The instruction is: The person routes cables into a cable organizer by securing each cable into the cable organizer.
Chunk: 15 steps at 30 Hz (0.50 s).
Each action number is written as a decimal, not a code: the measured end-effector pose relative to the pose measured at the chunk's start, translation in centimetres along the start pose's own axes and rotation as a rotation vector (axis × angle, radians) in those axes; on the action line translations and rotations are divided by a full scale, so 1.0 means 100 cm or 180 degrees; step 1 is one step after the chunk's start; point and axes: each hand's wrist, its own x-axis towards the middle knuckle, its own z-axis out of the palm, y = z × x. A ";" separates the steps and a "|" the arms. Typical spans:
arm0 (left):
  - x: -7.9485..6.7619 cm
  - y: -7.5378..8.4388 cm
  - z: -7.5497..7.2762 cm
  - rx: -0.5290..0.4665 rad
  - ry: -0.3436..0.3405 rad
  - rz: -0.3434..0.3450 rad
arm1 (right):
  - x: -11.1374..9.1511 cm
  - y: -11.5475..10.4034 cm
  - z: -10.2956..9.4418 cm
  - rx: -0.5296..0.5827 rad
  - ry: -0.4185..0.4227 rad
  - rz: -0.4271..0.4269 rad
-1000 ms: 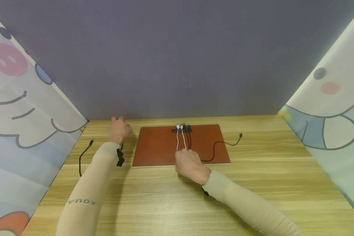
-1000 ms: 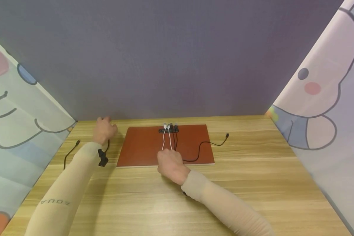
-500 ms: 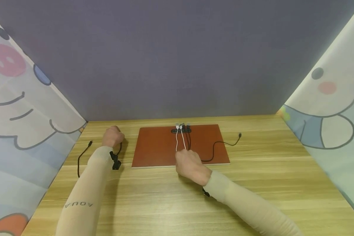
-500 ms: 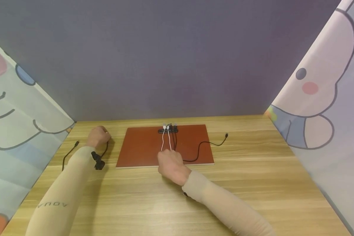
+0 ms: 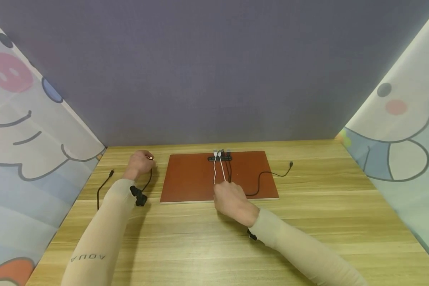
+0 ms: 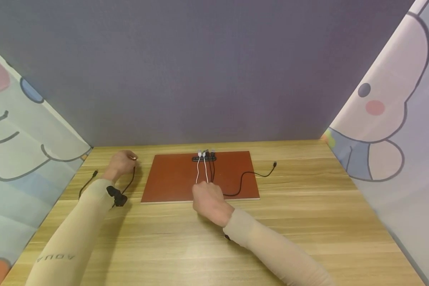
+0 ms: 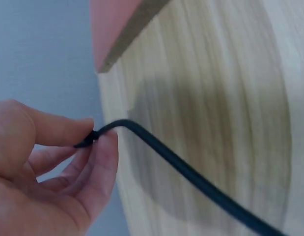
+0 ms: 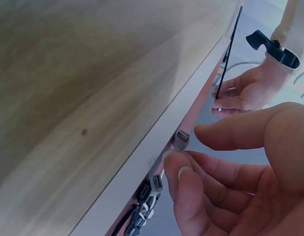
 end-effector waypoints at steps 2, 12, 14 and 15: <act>0.000 0.004 0.000 -0.0029 -0.0051 0.0069 | 0.000 0.000 -0.001 0.0044 0.0007 -0.0009; -0.004 0.031 0.005 -0.0227 -0.0164 0.0237 | 0.009 0.007 -0.006 0.0518 0.0224 -0.0064; -0.006 0.037 0.005 -0.0287 -0.0176 0.0262 | 0.010 0.007 -0.006 0.0616 0.0231 -0.0093; -0.007 0.040 0.005 -0.0321 -0.0186 0.0297 | 0.011 0.006 -0.006 0.0662 0.0243 -0.0115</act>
